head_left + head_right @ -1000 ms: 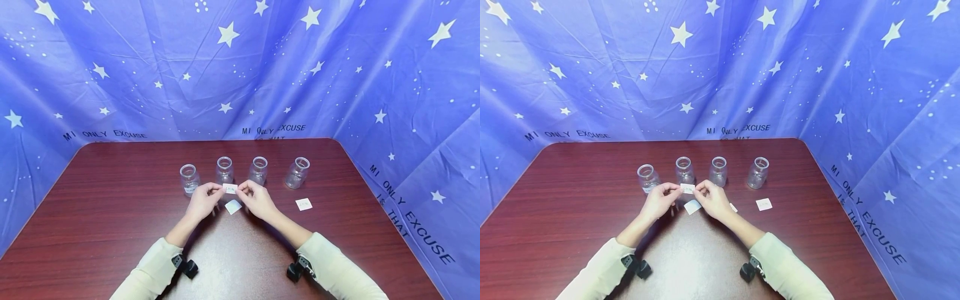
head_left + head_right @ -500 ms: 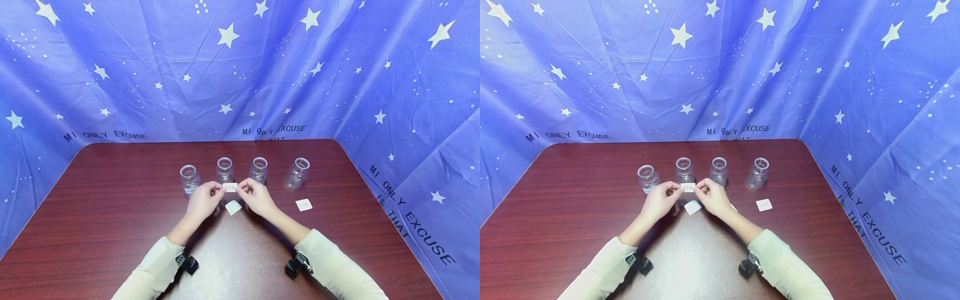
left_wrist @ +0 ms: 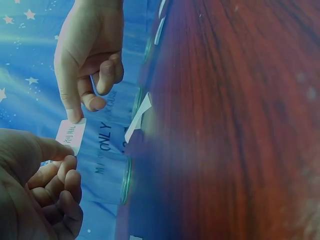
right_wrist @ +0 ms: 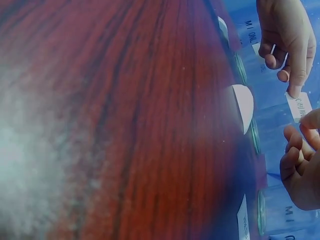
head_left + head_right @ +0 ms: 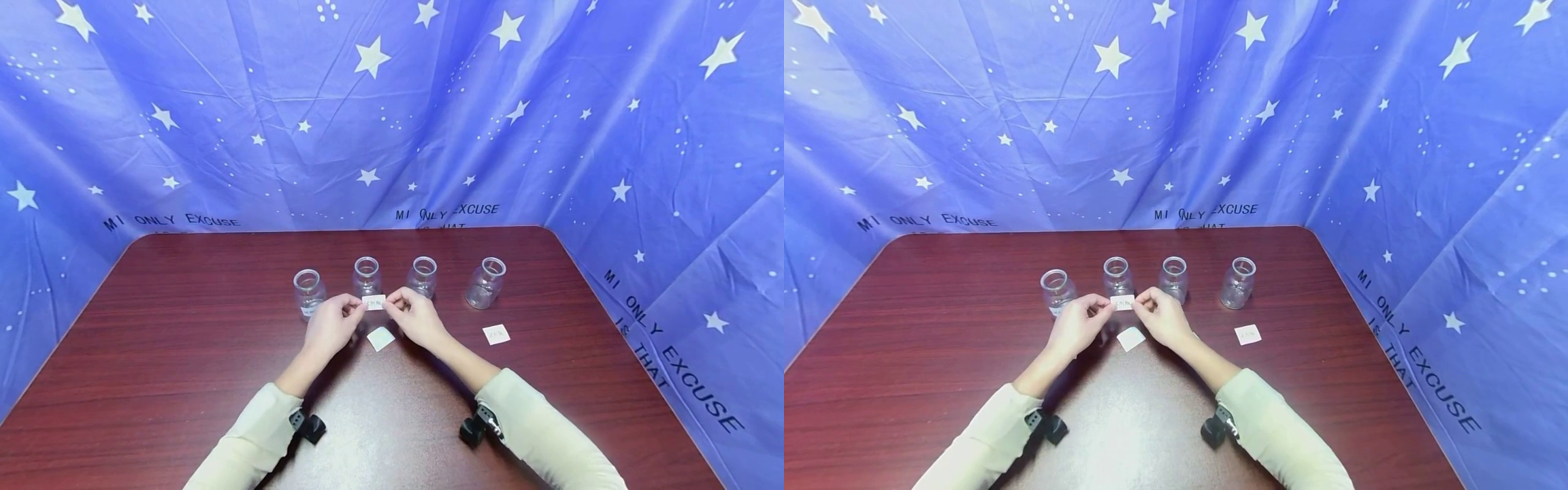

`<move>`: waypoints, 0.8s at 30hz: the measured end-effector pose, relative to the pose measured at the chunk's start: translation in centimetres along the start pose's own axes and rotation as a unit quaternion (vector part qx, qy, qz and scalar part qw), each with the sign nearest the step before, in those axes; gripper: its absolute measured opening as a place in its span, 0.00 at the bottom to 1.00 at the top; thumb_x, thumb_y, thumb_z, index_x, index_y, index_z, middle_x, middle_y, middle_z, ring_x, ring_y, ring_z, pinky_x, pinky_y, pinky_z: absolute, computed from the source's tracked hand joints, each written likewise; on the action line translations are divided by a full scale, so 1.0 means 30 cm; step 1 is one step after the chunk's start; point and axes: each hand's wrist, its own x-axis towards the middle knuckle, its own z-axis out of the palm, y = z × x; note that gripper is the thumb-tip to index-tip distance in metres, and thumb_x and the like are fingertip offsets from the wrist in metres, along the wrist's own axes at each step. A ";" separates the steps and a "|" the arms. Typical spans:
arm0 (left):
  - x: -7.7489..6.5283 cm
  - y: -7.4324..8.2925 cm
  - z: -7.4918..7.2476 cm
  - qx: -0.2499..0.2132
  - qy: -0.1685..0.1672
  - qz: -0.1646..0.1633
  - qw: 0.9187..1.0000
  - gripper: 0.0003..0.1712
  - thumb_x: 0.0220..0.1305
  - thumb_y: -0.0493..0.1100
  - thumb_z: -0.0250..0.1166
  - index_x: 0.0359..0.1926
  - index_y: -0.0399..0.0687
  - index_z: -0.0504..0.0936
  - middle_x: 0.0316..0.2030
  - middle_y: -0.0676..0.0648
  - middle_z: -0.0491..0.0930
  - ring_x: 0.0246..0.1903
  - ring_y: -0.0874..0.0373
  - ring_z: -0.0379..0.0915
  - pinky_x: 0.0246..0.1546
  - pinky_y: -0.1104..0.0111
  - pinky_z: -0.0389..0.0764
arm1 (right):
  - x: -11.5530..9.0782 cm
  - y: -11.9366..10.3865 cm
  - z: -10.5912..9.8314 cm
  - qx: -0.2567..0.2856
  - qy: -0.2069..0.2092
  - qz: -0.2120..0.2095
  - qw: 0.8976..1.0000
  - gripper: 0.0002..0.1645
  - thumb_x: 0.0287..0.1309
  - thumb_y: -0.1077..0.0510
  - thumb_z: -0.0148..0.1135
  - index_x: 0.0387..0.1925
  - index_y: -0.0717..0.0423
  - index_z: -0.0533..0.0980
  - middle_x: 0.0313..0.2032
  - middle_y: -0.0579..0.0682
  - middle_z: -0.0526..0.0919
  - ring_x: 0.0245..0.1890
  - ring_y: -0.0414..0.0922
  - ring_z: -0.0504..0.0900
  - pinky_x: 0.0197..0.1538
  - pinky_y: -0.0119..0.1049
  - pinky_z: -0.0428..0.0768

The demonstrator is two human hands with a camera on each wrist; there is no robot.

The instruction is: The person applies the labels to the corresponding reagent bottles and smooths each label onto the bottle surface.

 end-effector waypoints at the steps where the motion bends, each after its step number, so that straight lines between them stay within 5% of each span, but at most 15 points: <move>1: 0.001 0.001 -0.001 0.002 0.002 -0.002 1.000 0.10 0.59 0.49 0.64 0.34 0.49 0.84 0.23 0.54 0.83 0.22 0.65 0.76 0.28 0.67 0.74 | 0.002 -0.001 0.001 0.000 0.001 -0.001 1.000 0.05 0.58 0.58 0.60 0.32 0.56 0.77 0.23 0.48 0.80 0.17 0.35 0.68 0.20 0.26 0.67; 24: 0.020 0.017 -0.002 0.046 0.001 -0.038 0.998 0.10 0.61 0.50 0.58 0.34 0.54 0.83 0.14 0.60 0.78 0.11 0.69 0.69 0.23 0.68 0.72 | 0.031 -0.011 0.016 0.012 -0.001 0.042 0.999 0.06 0.58 0.57 0.60 0.33 0.57 0.77 0.23 0.50 0.82 0.18 0.35 0.71 0.22 0.25 0.69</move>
